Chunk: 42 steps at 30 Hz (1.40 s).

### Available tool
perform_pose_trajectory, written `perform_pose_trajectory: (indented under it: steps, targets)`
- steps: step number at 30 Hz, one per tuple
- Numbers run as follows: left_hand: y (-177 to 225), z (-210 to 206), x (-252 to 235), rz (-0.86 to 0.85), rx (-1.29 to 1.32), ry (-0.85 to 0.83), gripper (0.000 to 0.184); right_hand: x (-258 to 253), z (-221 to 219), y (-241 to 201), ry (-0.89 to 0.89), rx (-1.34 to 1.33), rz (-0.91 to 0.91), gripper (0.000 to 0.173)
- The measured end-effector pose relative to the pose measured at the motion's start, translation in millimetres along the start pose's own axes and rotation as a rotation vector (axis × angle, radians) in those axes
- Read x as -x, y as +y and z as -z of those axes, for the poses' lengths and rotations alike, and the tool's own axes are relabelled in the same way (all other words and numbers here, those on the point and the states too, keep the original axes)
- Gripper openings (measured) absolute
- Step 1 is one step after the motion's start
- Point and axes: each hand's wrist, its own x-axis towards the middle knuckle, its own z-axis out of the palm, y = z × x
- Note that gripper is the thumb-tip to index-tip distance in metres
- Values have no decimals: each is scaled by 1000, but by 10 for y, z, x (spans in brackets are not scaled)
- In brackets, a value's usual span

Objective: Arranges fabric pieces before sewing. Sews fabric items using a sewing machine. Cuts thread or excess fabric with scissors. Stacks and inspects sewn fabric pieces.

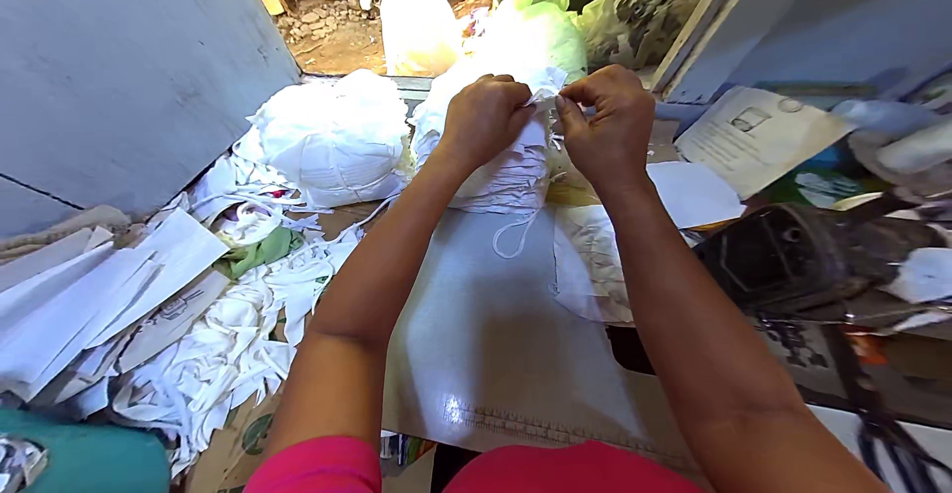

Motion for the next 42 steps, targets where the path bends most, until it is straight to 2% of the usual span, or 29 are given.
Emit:
perform_pose_trajectory:
  steps: [1,2,4,5,9,12,19,24,28,30,33,34,37,42]
  targets:
    - [-13,34,-25,29,44,-18,27,-11,-2,22,-23,-5,-13,18]
    - [-35,59,-44,54,85,-33,27,-9,-3,46,-69,-1,-32,24]
    - [-78,83,-64,92,163,-39,28,17,-17,91,-196,50,-76,53]
    - [-90,89,-70,109,195,-37,28,38,-39,116,-239,76,-99,62]
    - [-82,86,-79,171,241,-27,27,123,-176,242,-214,84,-118,53]
    - [-61,88,-75,179,237,-31,27,84,-207,274,-173,77,-46,47]
    - [-127,93,-69,194,331,2,27,-102,-74,217,-363,40,-105,56]
    - [-123,71,-97,205,316,-12,27,-172,-22,160,-454,-40,-137,70]
    - [-131,83,-104,208,319,-10,27,-231,-68,143,-302,-14,-82,61]
    - [-122,76,-92,189,325,8,26,-273,-88,175,-332,16,-49,59]
    - [-93,98,-50,149,314,31,25,-331,-92,197,-408,-13,-1,40]
    - [-92,101,-35,141,304,40,26,-355,-73,186,-454,-13,8,40]
    - [-98,101,-1,140,311,51,26,-376,-47,181,-531,20,-9,55]
    - [-104,119,-29,150,308,40,25,-417,-66,196,-491,-18,39,30]
